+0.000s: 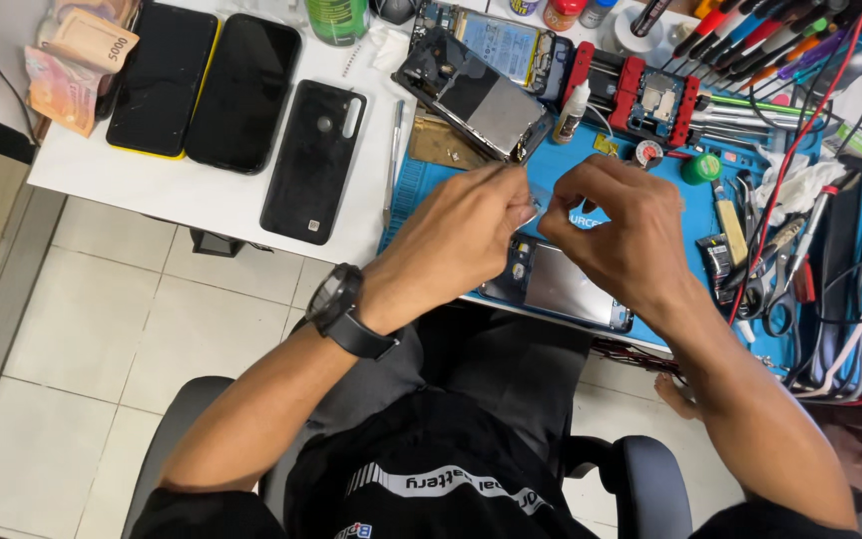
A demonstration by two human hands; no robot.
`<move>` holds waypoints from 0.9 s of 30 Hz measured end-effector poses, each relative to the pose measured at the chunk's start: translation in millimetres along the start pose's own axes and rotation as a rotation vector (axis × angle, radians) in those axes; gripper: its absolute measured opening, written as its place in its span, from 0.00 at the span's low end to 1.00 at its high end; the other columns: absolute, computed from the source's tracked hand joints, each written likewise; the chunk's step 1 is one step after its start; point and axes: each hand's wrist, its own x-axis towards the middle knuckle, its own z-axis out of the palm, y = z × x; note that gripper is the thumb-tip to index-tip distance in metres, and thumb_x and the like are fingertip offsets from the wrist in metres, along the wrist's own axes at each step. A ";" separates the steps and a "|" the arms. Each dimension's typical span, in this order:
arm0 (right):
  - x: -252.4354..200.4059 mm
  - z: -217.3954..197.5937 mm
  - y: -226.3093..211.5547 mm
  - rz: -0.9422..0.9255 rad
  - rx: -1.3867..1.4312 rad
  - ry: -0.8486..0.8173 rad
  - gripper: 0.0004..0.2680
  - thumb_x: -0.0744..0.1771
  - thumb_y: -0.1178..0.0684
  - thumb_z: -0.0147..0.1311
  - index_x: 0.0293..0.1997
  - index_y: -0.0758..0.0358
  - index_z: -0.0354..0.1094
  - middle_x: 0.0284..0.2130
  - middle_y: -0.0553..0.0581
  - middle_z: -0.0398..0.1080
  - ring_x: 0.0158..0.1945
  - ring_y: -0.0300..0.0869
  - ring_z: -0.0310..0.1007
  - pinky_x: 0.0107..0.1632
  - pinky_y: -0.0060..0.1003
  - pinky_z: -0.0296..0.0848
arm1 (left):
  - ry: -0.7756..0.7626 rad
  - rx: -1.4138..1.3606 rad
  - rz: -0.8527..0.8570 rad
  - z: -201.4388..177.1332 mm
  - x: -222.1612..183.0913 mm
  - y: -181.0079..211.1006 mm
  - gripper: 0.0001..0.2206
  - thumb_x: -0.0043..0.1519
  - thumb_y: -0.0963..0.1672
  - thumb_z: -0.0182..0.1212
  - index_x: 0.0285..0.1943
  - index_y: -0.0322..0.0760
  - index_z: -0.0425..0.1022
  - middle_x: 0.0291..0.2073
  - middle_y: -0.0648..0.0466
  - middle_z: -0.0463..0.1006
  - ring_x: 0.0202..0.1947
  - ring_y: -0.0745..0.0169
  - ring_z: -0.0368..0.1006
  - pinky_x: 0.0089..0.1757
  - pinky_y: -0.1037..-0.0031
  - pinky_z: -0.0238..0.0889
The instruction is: The person removes a plastic bag from a smartphone back cover and then uses a metal spudger to pry and separate the back cover from the phone's frame. They continue to work around the edges to detach the cover completely.
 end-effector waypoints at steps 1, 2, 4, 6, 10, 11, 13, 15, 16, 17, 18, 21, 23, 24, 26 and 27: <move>0.0 2.9 1.4 0.000 0.004 -0.004 0.04 0.67 0.61 0.68 0.36 0.58 0.77 0.30 0.54 0.77 0.34 0.50 0.80 0.35 0.48 0.78 | 0.001 0.000 -0.005 3.1 1.6 5.4 0.03 0.69 0.39 0.58 0.43 0.34 0.77 0.30 0.45 0.79 0.36 0.35 0.79 0.37 0.54 0.72; -0.1 5.6 2.8 0.007 0.075 0.068 0.04 0.68 0.64 0.66 0.38 0.59 0.78 0.31 0.54 0.77 0.35 0.50 0.81 0.38 0.45 0.79 | 0.090 0.008 -0.020 6.3 3.2 11.0 0.04 0.67 0.40 0.58 0.38 0.34 0.74 0.28 0.44 0.75 0.34 0.33 0.78 0.35 0.52 0.70; 4.8 6.8 7.3 0.005 0.142 0.146 0.06 0.68 0.67 0.64 0.39 0.61 0.79 0.32 0.54 0.78 0.36 0.50 0.83 0.41 0.43 0.80 | 0.185 0.020 -0.024 7.3 8.7 16.7 0.06 0.65 0.41 0.59 0.34 0.35 0.70 0.25 0.43 0.71 0.32 0.31 0.76 0.33 0.51 0.67; 10.8 5.3 11.1 0.181 0.637 0.171 0.01 0.68 0.67 0.63 0.39 0.72 0.78 0.35 0.69 0.79 0.34 0.43 0.74 0.40 0.43 0.79 | 0.285 -0.086 0.099 4.1 11.2 17.6 0.09 0.66 0.44 0.67 0.44 0.36 0.71 0.36 0.50 0.66 0.43 0.44 0.73 0.42 0.53 0.71; 10.1 6.3 28.2 0.367 1.096 0.236 0.04 0.69 0.67 0.59 0.37 0.74 0.69 0.36 0.73 0.77 0.40 0.50 0.84 0.45 0.48 0.90 | 0.305 -0.574 -0.105 29.0 11.4 -13.1 0.30 0.71 0.54 0.68 0.72 0.29 0.64 0.55 0.36 0.76 0.56 0.44 0.79 0.52 0.56 0.78; 8.8 9.0 35.5 0.446 1.211 0.269 0.04 0.68 0.68 0.60 0.37 0.74 0.69 0.33 0.74 0.76 0.39 0.54 0.85 0.44 0.50 0.92 | 0.281 -0.745 -0.141 36.8 11.9 -14.7 0.26 0.70 0.51 0.71 0.71 0.31 0.70 0.53 0.40 0.81 0.53 0.50 0.83 0.52 0.62 0.80; 5.0 14.5 49.6 0.532 1.324 0.305 0.04 0.67 0.69 0.60 0.36 0.75 0.69 0.31 0.75 0.75 0.38 0.58 0.86 0.44 0.51 0.93 | 0.252 -0.920 -0.180 51.0 17.5 -19.7 0.23 0.69 0.47 0.73 0.70 0.33 0.75 0.50 0.44 0.87 0.51 0.57 0.86 0.51 0.67 0.81; -1.8 19.3 62.6 0.587 1.358 0.320 0.04 0.67 0.68 0.60 0.37 0.71 0.69 0.30 0.72 0.76 0.39 0.58 0.88 0.44 0.47 0.93 | 0.364 -0.932 -0.180 64.7 26.7 -25.7 0.11 0.70 0.47 0.72 0.56 0.38 0.86 0.44 0.47 0.90 0.46 0.63 0.88 0.48 0.73 0.83; -1.8 18.8 55.9 0.594 1.357 0.323 0.04 0.67 0.68 0.60 0.37 0.71 0.69 0.30 0.72 0.76 0.39 0.58 0.88 0.44 0.47 0.93 | 0.359 -0.934 -0.185 65.5 27.2 -23.5 0.11 0.70 0.47 0.72 0.56 0.38 0.86 0.44 0.47 0.90 0.46 0.63 0.88 0.48 0.73 0.83; -0.7 17.3 50.0 0.617 1.382 0.338 0.05 0.68 0.68 0.61 0.41 0.69 0.67 0.32 0.71 0.77 0.39 0.56 0.87 0.45 0.44 0.93 | 0.388 -0.907 -0.179 65.9 30.3 -21.4 0.10 0.70 0.47 0.72 0.55 0.38 0.86 0.42 0.48 0.90 0.45 0.64 0.88 0.47 0.75 0.83; 0.4 15.5 44.4 0.639 1.407 0.354 0.08 0.68 0.68 0.61 0.45 0.66 0.66 0.34 0.70 0.78 0.40 0.54 0.87 0.46 0.41 0.92 | 0.415 -0.880 -0.173 66.4 33.6 -19.0 0.09 0.69 0.46 0.72 0.53 0.39 0.87 0.41 0.49 0.90 0.45 0.65 0.88 0.46 0.77 0.83; -9.7 27.1 54.6 0.673 1.431 0.391 0.06 0.70 0.67 0.60 0.48 0.66 0.68 0.38 0.69 0.80 0.44 0.54 0.88 0.49 0.40 0.93 | 0.473 -0.735 -0.161 69.1 37.7 -11.6 0.07 0.68 0.47 0.73 0.49 0.43 0.87 0.36 0.53 0.89 0.40 0.71 0.86 0.45 0.76 0.82; -10.6 29.7 53.9 0.698 1.456 0.424 0.05 0.69 0.66 0.62 0.47 0.68 0.70 0.38 0.67 0.80 0.44 0.54 0.88 0.51 0.40 0.92 | 0.490 -0.632 -0.142 66.7 40.0 -4.7 0.05 0.68 0.47 0.74 0.48 0.46 0.87 0.33 0.56 0.88 0.38 0.76 0.82 0.43 0.79 0.79; -10.8 31.4 52.9 0.717 1.487 0.449 0.05 0.69 0.65 0.64 0.47 0.70 0.72 0.37 0.65 0.79 0.44 0.54 0.87 0.52 0.40 0.92 | 0.516 -0.523 -0.121 65.0 40.5 -1.3 0.04 0.67 0.47 0.75 0.46 0.48 0.87 0.31 0.59 0.87 0.35 0.81 0.79 0.41 0.81 0.76; -13.9 34.2 53.8 0.737 1.517 0.462 0.05 0.69 0.64 0.64 0.47 0.70 0.73 0.38 0.65 0.79 0.44 0.53 0.87 0.53 0.39 0.92 | 0.493 -0.519 -0.122 60.1 41.8 8.7 0.04 0.69 0.48 0.72 0.47 0.51 0.87 0.32 0.62 0.88 0.36 0.82 0.79 0.41 0.82 0.76; -14.0 35.5 54.2 0.750 1.547 0.470 0.06 0.68 0.64 0.65 0.48 0.70 0.74 0.39 0.65 0.79 0.45 0.52 0.87 0.54 0.38 0.92 | 0.475 -0.514 -0.119 56.7 43.1 13.7 0.04 0.71 0.50 0.69 0.48 0.55 0.87 0.34 0.64 0.88 0.36 0.83 0.79 0.42 0.84 0.76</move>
